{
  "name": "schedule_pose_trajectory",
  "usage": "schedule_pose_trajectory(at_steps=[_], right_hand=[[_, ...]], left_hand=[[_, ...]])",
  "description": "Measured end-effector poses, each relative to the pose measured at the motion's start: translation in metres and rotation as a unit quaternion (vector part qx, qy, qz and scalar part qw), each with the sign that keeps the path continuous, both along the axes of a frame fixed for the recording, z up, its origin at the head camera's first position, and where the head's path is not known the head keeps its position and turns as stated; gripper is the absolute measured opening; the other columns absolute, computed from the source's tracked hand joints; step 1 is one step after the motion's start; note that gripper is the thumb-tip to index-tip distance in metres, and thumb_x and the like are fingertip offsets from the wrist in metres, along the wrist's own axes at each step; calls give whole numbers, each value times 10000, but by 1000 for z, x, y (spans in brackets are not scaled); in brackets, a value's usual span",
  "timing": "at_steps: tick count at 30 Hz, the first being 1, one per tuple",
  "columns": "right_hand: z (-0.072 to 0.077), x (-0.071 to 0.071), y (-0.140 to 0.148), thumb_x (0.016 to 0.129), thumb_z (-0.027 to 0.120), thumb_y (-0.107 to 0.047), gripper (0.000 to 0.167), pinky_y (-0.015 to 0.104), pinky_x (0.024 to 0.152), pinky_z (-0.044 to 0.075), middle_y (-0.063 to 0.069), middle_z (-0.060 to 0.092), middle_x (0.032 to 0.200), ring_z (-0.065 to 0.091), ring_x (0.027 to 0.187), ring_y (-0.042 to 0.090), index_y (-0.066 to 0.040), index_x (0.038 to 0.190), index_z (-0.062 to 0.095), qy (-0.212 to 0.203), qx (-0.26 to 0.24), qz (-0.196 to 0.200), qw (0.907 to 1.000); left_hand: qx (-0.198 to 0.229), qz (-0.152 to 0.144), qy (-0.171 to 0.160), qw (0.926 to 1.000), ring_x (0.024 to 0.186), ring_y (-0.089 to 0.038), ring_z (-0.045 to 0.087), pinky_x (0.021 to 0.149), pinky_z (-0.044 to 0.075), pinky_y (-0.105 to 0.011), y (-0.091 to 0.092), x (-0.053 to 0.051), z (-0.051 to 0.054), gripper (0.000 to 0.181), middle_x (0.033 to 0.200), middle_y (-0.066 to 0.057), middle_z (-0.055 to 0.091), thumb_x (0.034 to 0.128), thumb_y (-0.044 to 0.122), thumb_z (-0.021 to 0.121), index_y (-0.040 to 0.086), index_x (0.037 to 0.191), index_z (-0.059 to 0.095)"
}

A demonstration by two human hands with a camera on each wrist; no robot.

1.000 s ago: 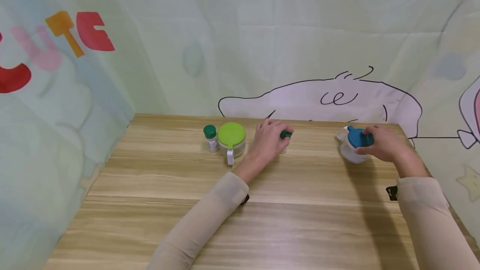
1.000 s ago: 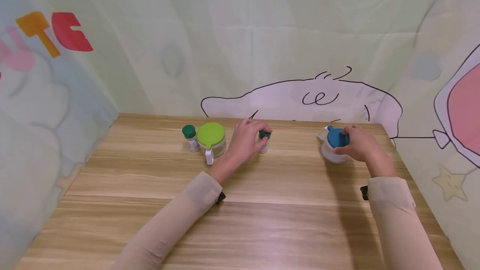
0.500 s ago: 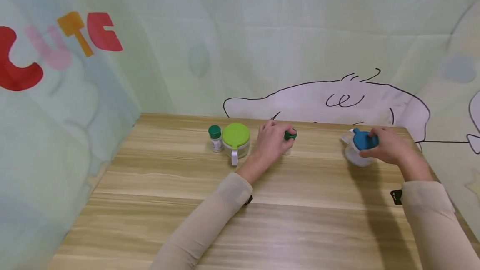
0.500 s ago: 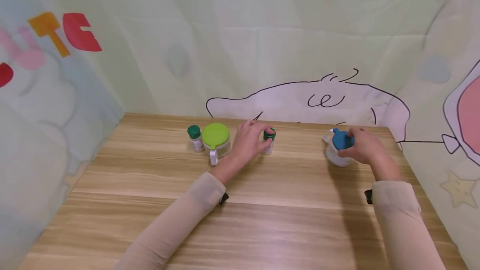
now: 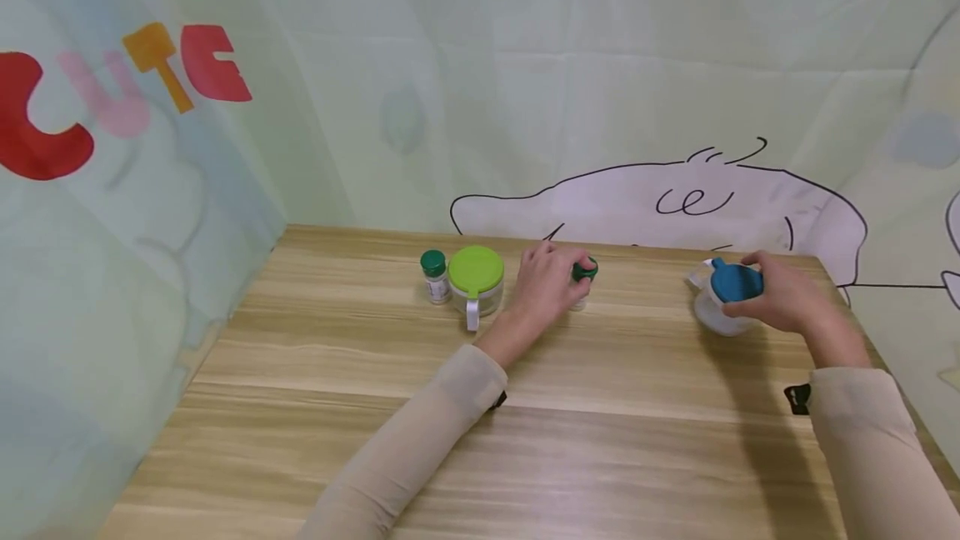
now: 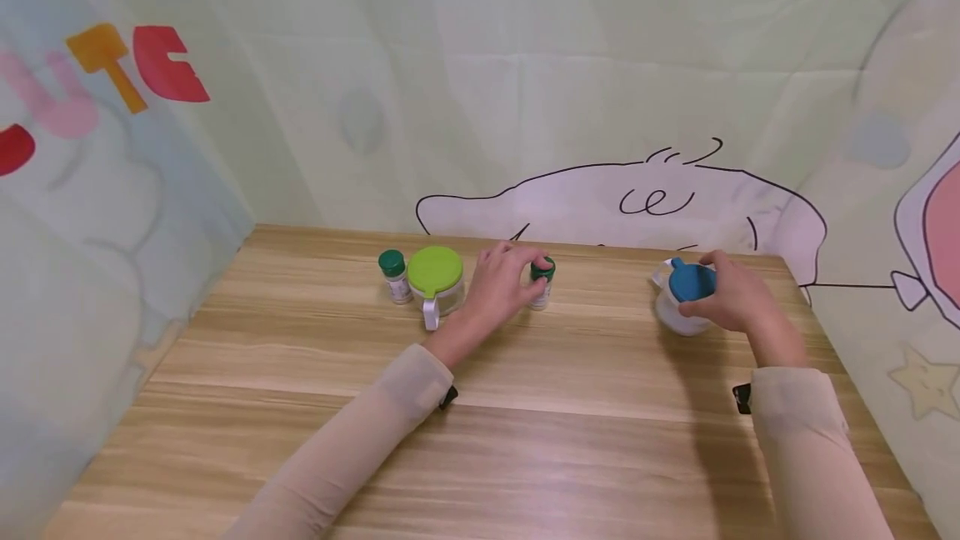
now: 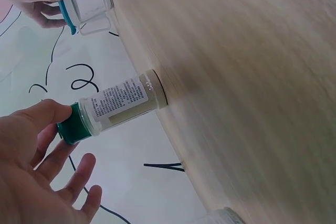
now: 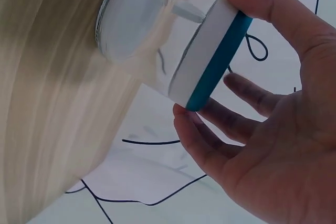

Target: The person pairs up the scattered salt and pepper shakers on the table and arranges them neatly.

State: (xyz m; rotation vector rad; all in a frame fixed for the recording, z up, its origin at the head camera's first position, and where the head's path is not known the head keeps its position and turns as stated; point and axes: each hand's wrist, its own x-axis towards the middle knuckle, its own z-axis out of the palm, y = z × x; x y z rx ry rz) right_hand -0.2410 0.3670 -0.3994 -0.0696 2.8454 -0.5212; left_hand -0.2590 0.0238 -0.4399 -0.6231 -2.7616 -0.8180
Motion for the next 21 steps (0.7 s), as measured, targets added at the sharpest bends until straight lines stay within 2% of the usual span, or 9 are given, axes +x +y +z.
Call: schedule_pose_trajectory(at_steps=[5,12,21], right_hand=[[-4,-1,1,901,814,-377,1074,762,994,434,492,351,1446,434,1239,622,183,1559,176,-41,-183,-197,9996],[-12,-3,3,891,820,-410,1033,732,934,466,470,406,1382,462,1184,595,163,1533,250,298,-232,-270,9989],[-16,-1,-8,898,811,-428,947,729,897,468,466,402,1364,444,1159,602,92,1514,315,715,-170,-325,9968]], left_hand=[[-3,15,-28,10000,1111,-188,618,1064,429,-430,-1,0,0,154,1153,91,795,944,222,816,221,1090,767],[23,-68,92,9999,1071,-177,611,1051,421,-427,-2,-2,-1,146,1139,110,795,938,212,816,231,1074,767],[24,-49,21,10000,1054,-167,591,1066,413,-429,-1,-2,-1,160,1144,118,793,936,206,821,236,1085,772]])
